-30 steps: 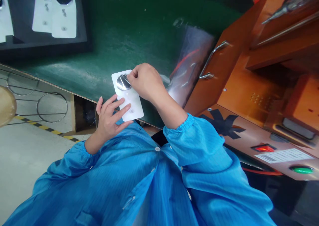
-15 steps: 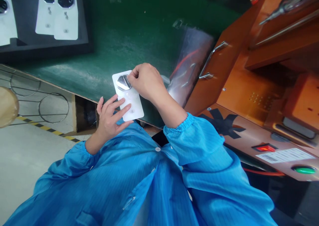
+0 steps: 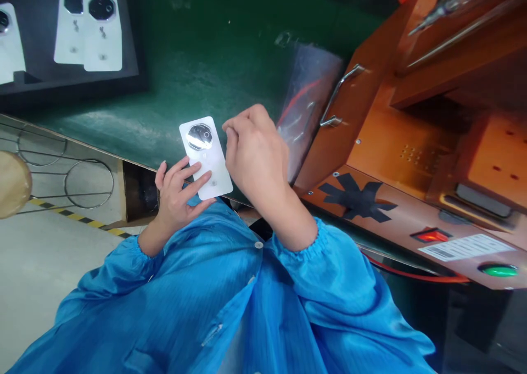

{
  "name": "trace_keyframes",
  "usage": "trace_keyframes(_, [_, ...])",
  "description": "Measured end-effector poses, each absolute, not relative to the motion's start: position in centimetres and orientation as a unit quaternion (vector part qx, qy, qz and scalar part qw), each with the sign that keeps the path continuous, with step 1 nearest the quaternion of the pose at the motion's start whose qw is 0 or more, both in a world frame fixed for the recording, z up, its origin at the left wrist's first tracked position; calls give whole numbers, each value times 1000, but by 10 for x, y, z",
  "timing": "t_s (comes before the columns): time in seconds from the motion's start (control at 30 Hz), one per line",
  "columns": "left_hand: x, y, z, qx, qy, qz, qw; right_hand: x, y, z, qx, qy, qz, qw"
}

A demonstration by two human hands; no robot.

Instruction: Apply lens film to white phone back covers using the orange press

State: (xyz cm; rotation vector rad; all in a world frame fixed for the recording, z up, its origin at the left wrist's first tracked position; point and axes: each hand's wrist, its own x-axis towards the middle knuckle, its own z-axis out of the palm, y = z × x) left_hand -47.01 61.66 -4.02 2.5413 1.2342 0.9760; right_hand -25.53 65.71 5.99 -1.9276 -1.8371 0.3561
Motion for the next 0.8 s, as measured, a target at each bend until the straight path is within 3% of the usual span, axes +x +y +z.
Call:
trace_keyframes(0.3, [-488,624,-24,862,360,348,78,-270,571,40,-500,-845,58,177])
trace_keyframes(0.47, [-473,626,18,876,271,390,84,-260,550,62,-502,-818,-74,271])
trace_keyframes(0.57, [-446,632,51,860,240,441,92,-231,534,83,-502,-786,-90,349])
trace_keyframes(0.63, [-421,638,73,798,248,529,146,-206,513,96,-507,-759,-62,403])
trace_keyframes(0.7, [-392,646,92,741,275,551,266,-181,483,104,-537,-713,-56,448])
trace_keyframes(0.8, [-339,659,108,740,293,365,483,-149,434,106,-594,-622,-139,491])
